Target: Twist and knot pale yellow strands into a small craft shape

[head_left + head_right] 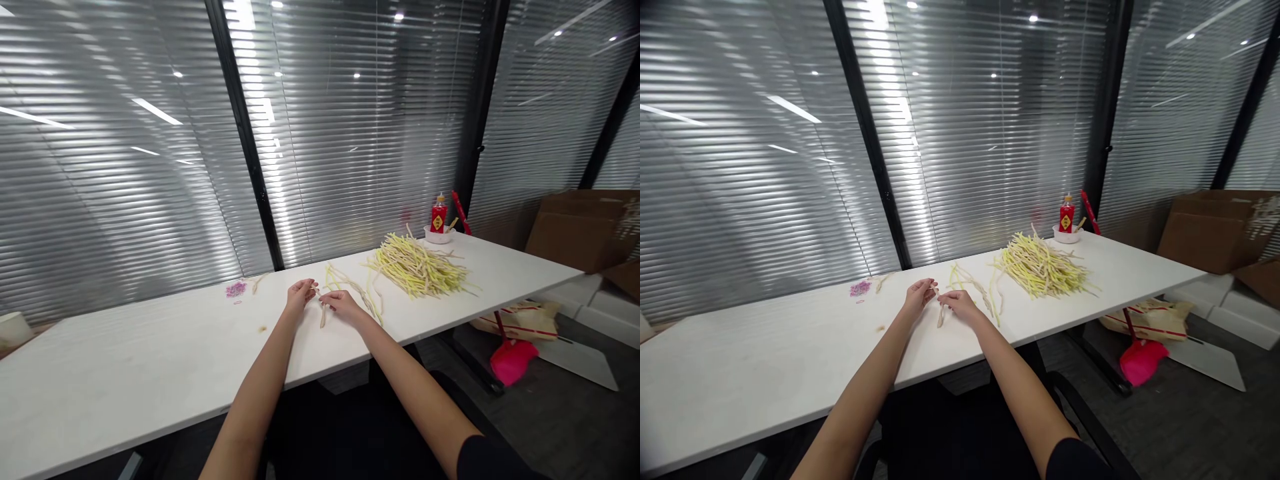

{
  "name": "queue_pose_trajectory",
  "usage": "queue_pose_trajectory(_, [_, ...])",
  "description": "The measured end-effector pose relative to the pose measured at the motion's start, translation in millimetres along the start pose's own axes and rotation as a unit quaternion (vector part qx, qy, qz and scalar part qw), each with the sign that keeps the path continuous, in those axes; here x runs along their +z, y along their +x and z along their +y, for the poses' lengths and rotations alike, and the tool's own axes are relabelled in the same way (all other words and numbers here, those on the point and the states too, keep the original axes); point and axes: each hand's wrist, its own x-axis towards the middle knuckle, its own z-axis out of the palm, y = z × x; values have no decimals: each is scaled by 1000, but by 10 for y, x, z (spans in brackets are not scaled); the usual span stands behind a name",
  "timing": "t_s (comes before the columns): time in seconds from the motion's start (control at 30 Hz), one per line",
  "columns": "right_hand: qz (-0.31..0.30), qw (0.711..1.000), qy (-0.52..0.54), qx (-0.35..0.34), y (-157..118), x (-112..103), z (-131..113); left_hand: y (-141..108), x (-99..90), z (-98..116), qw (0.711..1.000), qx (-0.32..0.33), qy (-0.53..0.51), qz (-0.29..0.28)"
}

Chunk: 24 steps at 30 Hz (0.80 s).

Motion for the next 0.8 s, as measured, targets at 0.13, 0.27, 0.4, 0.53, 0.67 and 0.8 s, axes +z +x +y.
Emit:
queue_pose_trajectory(0.13, [-24,1000,-7,-3,-49,2,-86,-7,3,4,1000,-6,-7,-2])
queue_pose_trajectory(0.27, [-33,999,1,0,-86,11,-147,-22,7,11,1000,-13,-12,-4])
queue_pose_trajectory(0.4, [-18,999,30,0,-97,16,-166,-39,18,20,1000,-18,-3,1])
queue_pose_trajectory(0.53, [4,997,71,-5,-107,14,-187,-51,25,34,1000,-25,4,12])
queue_pose_trajectory(0.67, [32,992,120,-2,-112,10,-210,-58,25,47,999,-37,11,10])
queue_pose_trajectory(0.8, [66,983,172,1,-109,0,-228,-63,27,36,999,-43,27,-8])
